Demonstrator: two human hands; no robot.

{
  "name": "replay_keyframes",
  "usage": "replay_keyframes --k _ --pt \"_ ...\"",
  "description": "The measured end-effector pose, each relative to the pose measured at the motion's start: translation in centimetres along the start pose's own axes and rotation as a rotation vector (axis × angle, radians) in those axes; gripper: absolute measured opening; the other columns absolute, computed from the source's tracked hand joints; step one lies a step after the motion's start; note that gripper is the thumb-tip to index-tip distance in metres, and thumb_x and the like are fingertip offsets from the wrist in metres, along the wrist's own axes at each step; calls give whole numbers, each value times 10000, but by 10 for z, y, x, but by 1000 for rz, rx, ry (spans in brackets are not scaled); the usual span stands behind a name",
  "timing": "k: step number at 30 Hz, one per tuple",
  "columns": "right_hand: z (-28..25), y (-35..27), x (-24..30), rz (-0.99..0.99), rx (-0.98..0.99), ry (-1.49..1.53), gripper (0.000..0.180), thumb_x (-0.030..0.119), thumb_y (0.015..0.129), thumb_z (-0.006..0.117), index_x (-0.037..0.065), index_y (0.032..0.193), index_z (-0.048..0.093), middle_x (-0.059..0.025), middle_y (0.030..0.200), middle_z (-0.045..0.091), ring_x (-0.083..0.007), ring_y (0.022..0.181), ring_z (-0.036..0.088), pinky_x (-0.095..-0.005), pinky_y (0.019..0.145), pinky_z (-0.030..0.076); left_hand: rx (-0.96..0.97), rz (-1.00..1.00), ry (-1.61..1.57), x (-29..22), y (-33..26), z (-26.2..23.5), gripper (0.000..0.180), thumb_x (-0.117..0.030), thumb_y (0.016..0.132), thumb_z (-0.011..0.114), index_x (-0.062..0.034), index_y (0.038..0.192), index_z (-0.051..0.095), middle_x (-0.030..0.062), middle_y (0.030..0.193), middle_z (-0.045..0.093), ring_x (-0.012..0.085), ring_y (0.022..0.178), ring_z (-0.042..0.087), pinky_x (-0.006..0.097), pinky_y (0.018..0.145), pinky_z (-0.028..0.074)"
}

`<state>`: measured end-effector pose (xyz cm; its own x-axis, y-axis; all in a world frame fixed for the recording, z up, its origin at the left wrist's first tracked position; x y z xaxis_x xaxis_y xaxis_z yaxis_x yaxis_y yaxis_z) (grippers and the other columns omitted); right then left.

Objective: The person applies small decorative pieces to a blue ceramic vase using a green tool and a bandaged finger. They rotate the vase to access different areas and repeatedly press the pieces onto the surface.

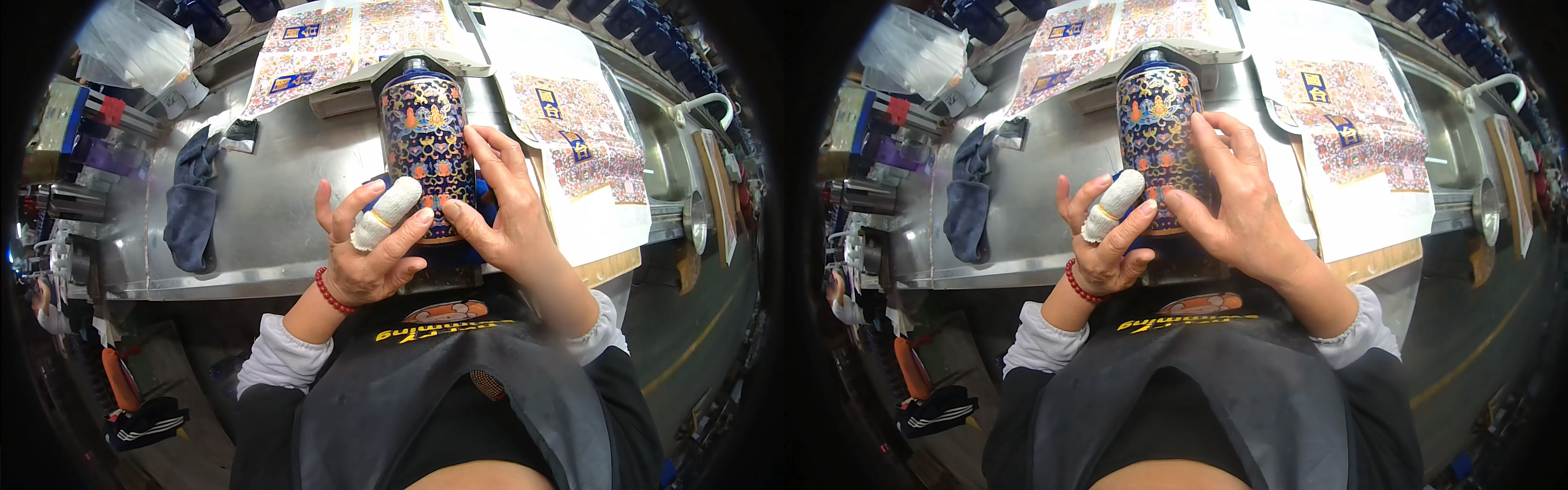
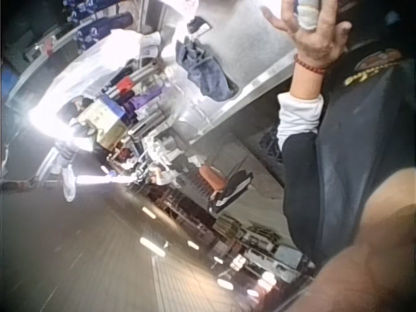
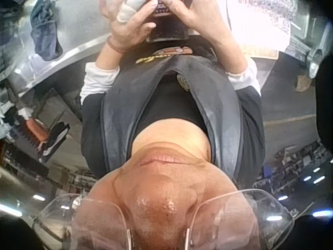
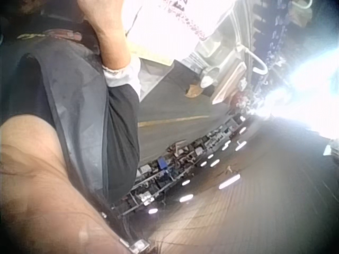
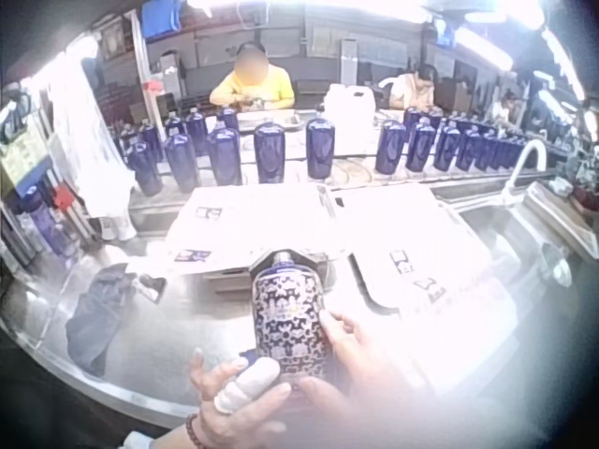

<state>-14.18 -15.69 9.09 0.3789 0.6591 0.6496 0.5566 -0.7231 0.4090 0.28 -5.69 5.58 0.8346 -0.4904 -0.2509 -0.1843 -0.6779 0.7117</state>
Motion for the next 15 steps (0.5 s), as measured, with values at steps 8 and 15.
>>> replay_keyframes --k 8,15 --pt "1 0 1 5 7 12 756 223 884 754 -64 1507 438 -246 1467 442 -364 1341 482 -426 1121 402 -7 -2 -37 0 3 -1 439 -539 1018 552 -218 1247 744 59 1289 656 271 1316 496 596 1239 97" --pt "1 0 1 37 -14 49 736 209 860 759 -95 1461 462 -266 1429 459 -399 1308 500 -443 1100 418 -2 -2 -55 -1 7 0 420 -516 1013 573 -210 1243 745 80 1292 675 282 1319 494 595 1235 103"
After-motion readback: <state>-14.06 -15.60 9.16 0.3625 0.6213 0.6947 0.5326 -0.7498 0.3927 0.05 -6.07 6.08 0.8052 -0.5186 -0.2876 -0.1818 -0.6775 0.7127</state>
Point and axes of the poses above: each hand's wrist, its own y-axis towards the middle knuckle, its own z-axis out of the palm, x = y × z, the point moved 9 cm from there along y, towards the middle knuckle
